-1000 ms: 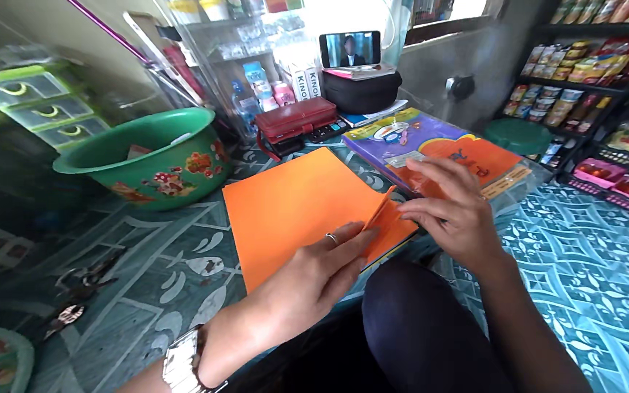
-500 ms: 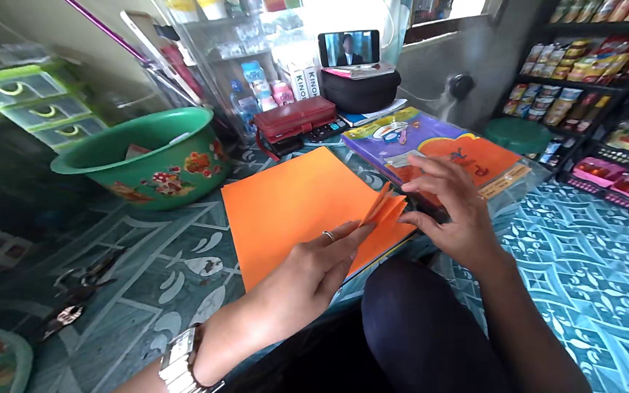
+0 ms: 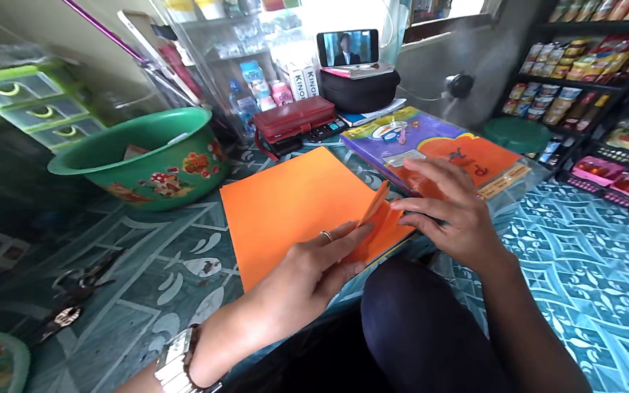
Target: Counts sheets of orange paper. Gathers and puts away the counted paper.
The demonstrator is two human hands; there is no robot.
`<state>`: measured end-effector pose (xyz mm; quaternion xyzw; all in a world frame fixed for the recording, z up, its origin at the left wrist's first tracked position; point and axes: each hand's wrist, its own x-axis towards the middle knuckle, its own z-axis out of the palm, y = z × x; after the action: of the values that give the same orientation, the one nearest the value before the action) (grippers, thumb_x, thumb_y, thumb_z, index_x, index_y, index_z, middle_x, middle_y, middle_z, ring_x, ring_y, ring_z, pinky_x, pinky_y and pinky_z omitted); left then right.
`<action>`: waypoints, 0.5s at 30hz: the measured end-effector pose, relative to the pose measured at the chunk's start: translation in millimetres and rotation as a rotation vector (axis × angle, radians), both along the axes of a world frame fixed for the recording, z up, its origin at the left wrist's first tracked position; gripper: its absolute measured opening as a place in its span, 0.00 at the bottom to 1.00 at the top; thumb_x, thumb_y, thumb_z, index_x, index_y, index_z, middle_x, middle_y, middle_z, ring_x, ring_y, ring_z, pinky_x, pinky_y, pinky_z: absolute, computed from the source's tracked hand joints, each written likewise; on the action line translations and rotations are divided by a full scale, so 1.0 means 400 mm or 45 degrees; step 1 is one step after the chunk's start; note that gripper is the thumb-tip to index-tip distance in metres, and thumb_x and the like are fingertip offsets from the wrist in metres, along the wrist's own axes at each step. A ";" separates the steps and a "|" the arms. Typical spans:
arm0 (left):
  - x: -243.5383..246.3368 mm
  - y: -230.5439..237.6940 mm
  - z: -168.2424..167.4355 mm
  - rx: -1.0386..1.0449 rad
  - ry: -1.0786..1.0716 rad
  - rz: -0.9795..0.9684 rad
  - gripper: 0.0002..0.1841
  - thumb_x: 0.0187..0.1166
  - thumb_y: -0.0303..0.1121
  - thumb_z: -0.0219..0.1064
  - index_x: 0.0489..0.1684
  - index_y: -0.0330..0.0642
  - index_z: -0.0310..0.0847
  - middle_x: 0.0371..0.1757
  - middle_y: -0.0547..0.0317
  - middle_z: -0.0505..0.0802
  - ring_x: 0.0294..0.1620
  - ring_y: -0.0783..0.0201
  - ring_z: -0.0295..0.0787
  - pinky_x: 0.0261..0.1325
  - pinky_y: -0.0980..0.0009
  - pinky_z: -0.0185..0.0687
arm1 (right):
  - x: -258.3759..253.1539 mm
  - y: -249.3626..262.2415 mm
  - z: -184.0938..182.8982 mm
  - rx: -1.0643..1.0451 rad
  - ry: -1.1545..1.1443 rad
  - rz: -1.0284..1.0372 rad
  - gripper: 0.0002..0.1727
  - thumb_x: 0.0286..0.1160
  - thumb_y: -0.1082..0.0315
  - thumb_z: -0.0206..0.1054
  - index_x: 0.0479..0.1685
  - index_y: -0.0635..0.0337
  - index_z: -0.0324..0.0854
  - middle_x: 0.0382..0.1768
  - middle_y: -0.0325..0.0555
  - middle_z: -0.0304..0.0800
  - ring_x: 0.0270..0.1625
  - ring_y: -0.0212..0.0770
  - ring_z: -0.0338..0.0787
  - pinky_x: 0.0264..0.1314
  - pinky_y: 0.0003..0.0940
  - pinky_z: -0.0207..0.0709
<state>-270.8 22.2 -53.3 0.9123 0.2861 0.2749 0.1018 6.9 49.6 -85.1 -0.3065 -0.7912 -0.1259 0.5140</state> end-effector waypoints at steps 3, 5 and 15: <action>-0.001 0.001 0.000 -0.001 -0.003 0.000 0.23 0.87 0.43 0.60 0.78 0.47 0.81 0.67 0.52 0.91 0.51 0.75 0.90 0.54 0.83 0.81 | 0.001 0.002 -0.001 0.009 -0.002 0.004 0.10 0.77 0.57 0.73 0.46 0.47 0.96 0.72 0.52 0.84 0.82 0.52 0.75 0.82 0.49 0.68; -0.001 0.001 -0.001 -0.001 -0.010 0.001 0.23 0.87 0.43 0.60 0.78 0.47 0.81 0.67 0.52 0.91 0.53 0.75 0.90 0.56 0.83 0.81 | 0.002 0.002 0.000 0.002 -0.006 0.003 0.10 0.76 0.57 0.73 0.46 0.48 0.96 0.72 0.53 0.84 0.82 0.52 0.74 0.82 0.49 0.67; 0.001 -0.001 0.002 0.000 0.000 0.013 0.22 0.89 0.39 0.56 0.78 0.47 0.81 0.68 0.52 0.91 0.58 0.74 0.90 0.59 0.82 0.81 | 0.009 -0.011 0.008 -0.046 -0.028 -0.023 0.20 0.81 0.46 0.66 0.51 0.50 0.94 0.74 0.53 0.82 0.81 0.52 0.75 0.81 0.51 0.67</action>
<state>-270.6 21.7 -52.7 0.9108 0.2908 0.2752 0.1004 10.3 45.3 -82.0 -0.3215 -0.7961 -0.1196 0.4986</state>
